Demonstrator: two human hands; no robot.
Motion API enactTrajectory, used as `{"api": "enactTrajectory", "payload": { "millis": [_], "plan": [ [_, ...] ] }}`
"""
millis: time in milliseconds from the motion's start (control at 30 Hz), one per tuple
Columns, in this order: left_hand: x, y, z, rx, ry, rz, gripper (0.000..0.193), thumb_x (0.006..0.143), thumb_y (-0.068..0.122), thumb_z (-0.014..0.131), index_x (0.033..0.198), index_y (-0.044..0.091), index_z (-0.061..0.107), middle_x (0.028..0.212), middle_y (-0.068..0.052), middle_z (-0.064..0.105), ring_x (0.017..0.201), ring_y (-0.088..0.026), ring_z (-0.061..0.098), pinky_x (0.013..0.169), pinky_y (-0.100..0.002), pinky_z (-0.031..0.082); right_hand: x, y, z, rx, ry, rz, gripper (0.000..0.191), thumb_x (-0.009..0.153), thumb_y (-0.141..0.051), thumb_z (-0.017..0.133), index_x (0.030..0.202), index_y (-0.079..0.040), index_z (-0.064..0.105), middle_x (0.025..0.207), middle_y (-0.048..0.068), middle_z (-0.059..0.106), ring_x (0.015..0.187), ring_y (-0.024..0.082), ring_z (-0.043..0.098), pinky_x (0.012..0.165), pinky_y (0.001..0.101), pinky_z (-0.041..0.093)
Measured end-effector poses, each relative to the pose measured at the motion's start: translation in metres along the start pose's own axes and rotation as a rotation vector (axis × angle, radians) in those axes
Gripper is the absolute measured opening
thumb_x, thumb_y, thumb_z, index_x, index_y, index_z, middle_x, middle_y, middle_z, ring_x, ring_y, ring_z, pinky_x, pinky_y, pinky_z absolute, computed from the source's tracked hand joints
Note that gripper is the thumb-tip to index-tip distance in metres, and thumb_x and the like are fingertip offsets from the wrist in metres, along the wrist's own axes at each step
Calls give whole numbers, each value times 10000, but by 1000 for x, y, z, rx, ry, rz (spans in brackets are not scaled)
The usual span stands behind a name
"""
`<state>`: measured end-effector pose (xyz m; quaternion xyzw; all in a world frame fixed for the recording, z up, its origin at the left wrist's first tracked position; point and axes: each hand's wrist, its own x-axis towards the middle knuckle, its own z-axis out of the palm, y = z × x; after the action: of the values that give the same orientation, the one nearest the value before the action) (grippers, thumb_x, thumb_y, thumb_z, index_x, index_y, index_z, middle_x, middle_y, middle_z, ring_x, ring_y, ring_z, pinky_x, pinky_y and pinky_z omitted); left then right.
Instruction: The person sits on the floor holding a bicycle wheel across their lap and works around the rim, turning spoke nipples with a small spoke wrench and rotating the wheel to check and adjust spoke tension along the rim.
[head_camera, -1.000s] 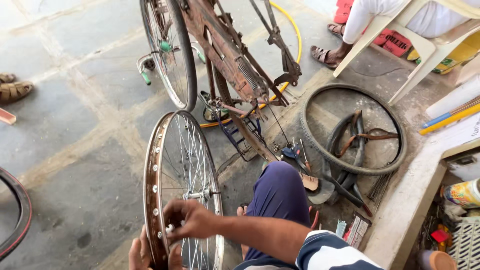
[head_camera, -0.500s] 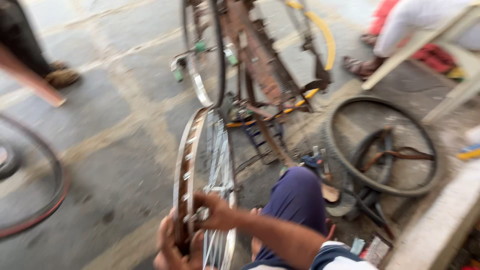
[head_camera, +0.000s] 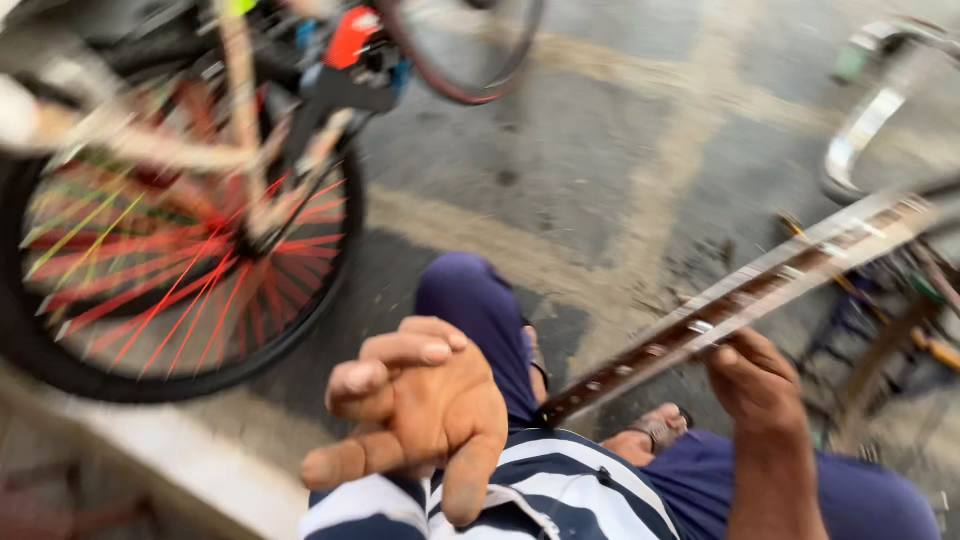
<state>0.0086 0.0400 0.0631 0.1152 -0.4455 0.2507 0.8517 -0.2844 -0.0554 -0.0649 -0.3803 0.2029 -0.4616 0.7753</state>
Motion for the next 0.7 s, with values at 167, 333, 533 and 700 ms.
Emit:
{"api": "enactTrajectory", "payload": {
  "millis": [167,333,533,700],
  "plan": [
    [13,-13,-10,47,5,41,1012,909,679,655,1655,219,150,1445,-216,473,904,-325,639,709,-419,597,7,46,-16,-494,311,-396,320,990,119,704,1258,51,543,1184,132,665,1062,228,652,986,356,535],
    [-25,3,-2,-18,-483,-533,816,956,474,759,1495,86,286,1414,-216,493,1029,-317,613,835,-434,587,-1,33,-23,-263,132,-296,472,855,128,731,1286,-15,602,1236,165,720,1110,249,717,1009,404,585],
    [-75,22,24,155,-1092,-705,1065,785,477,832,1558,10,267,1455,-261,467,1305,-398,500,1140,-489,440,-6,11,-27,-35,107,-175,474,826,105,737,1267,-27,625,1200,140,723,1102,255,719,963,412,594],
    [-97,24,26,179,-1244,-924,1016,791,422,878,1587,44,372,1487,-241,478,1394,-435,496,1181,-492,443,-3,34,-16,-800,413,-426,228,1008,1,607,1232,-4,650,1155,78,721,1018,190,696,870,322,581]
  ]
}}
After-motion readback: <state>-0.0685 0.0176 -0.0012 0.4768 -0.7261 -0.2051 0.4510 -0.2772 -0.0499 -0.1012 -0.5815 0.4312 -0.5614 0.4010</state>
